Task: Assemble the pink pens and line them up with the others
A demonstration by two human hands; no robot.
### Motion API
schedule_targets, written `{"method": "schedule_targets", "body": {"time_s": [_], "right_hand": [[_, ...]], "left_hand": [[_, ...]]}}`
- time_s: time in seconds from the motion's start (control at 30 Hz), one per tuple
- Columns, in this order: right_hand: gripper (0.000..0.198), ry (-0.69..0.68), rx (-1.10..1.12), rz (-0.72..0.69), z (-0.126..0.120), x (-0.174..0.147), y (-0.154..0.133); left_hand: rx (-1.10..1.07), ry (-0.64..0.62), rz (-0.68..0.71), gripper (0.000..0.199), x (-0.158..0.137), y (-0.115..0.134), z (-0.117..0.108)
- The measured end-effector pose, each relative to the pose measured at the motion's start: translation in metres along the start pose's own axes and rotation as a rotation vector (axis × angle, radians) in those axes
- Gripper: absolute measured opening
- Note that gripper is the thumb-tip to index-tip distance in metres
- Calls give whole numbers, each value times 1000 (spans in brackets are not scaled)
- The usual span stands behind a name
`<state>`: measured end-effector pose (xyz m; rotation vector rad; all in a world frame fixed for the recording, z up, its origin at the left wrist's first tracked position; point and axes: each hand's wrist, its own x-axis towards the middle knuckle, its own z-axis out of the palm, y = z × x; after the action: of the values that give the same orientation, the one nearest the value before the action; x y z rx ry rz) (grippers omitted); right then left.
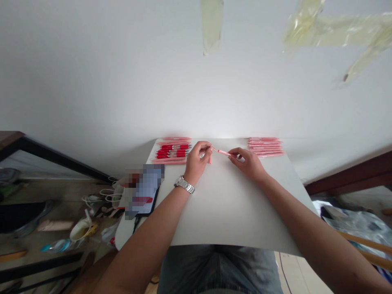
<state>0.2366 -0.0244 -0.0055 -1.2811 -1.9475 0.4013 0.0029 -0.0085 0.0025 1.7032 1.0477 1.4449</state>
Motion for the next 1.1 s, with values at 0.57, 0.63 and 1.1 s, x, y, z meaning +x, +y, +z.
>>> {"method": "schedule_targets", "body": {"time_s": [0.57, 0.63, 1.1], "right_hand": [[20, -1, 6, -4, -1, 0, -3], [20, 0, 4, -5, -1, 0, -3], [19, 2, 7, -10, -1, 0, -3]], "left_hand": [[-3, -70, 0, 17, -1, 0, 1], [8, -69, 6, 16, -2, 0, 1], [20, -90, -9, 19, -4, 6, 2]]}}
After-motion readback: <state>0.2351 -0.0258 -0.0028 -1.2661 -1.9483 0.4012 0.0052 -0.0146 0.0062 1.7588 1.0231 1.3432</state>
